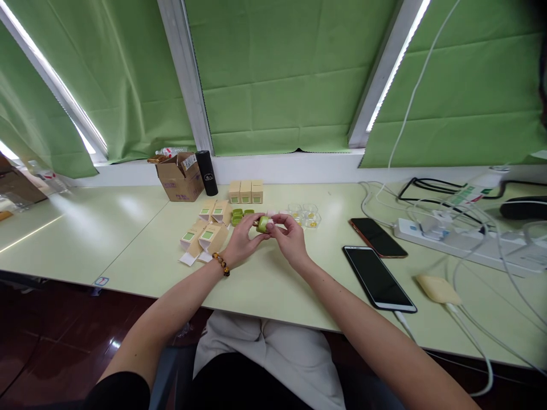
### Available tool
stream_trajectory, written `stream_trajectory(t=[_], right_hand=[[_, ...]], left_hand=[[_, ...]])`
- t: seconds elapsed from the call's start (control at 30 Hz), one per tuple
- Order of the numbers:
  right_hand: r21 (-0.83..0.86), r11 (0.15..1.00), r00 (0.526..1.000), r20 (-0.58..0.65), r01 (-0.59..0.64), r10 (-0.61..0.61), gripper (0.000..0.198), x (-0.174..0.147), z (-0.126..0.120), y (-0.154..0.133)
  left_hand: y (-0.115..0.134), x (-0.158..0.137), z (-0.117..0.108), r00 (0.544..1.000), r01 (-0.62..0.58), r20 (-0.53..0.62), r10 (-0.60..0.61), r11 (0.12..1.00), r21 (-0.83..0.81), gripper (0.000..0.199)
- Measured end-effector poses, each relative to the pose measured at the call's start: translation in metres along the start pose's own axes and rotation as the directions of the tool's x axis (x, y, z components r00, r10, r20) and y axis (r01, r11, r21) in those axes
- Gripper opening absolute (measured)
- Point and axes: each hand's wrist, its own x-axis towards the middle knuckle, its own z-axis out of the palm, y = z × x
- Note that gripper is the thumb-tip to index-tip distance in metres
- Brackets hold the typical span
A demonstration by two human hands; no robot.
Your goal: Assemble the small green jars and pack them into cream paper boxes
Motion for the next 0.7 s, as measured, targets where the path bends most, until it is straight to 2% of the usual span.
stream_trajectory(t=[0.1,0.2,0.3,0.33,0.4,0.47,0.53,0.6,0.7], right_hand=[[0.017,1.000,1.000,0.015,0.027,-0.027,0.061,-0.003,0.002,-0.003],[-0.006,0.997,0.992,0.097,0.080,-0.079,0.052,-0.006,0.000,-0.006],[-0.156,0.945,0.950,0.172,0.286,-0.259,0.042,-0.009,-0.004,-0.007],[-0.243,0.894,0.921,0.198,0.377,-0.335,0.039,-0.009,-0.006,-0.007],[-0.437,0.731,0.852,0.262,0.524,-0.454,0.032,-0.009,-0.010,-0.006],[-0.583,0.551,0.793,0.323,0.597,-0.517,0.027,-0.008,-0.014,-0.005],[-0.658,0.426,0.755,0.356,0.621,-0.551,0.025,-0.007,-0.016,-0.004],[-0.680,0.366,0.729,0.373,0.635,-0.573,0.026,-0.005,-0.017,-0.003],[-0.679,0.335,0.711,0.396,0.653,-0.581,0.028,-0.004,-0.018,-0.001]], left_hand=[[0.002,0.001,0.002,1.000,0.016,0.022,-0.015,0.999,-0.043,0.048],[0.003,0.003,0.004,0.995,0.101,0.037,-0.096,0.981,-0.163,0.048],[0.002,0.005,0.002,0.962,0.272,0.120,-0.245,0.901,-0.339,0.060],[0.001,0.005,0.001,0.943,0.333,0.165,-0.290,0.858,-0.392,0.065],[0.000,0.006,0.000,0.904,0.426,0.245,-0.349,0.765,-0.482,0.074],[-0.002,0.008,0.000,0.884,0.467,0.287,-0.369,0.693,-0.549,0.075],[-0.002,0.009,0.002,0.882,0.471,0.303,-0.360,0.662,-0.583,0.069],[-0.002,0.011,0.004,0.886,0.464,0.312,-0.344,0.662,-0.589,0.061],[0.001,0.012,0.005,0.892,0.452,0.318,-0.321,0.666,-0.594,0.055]])
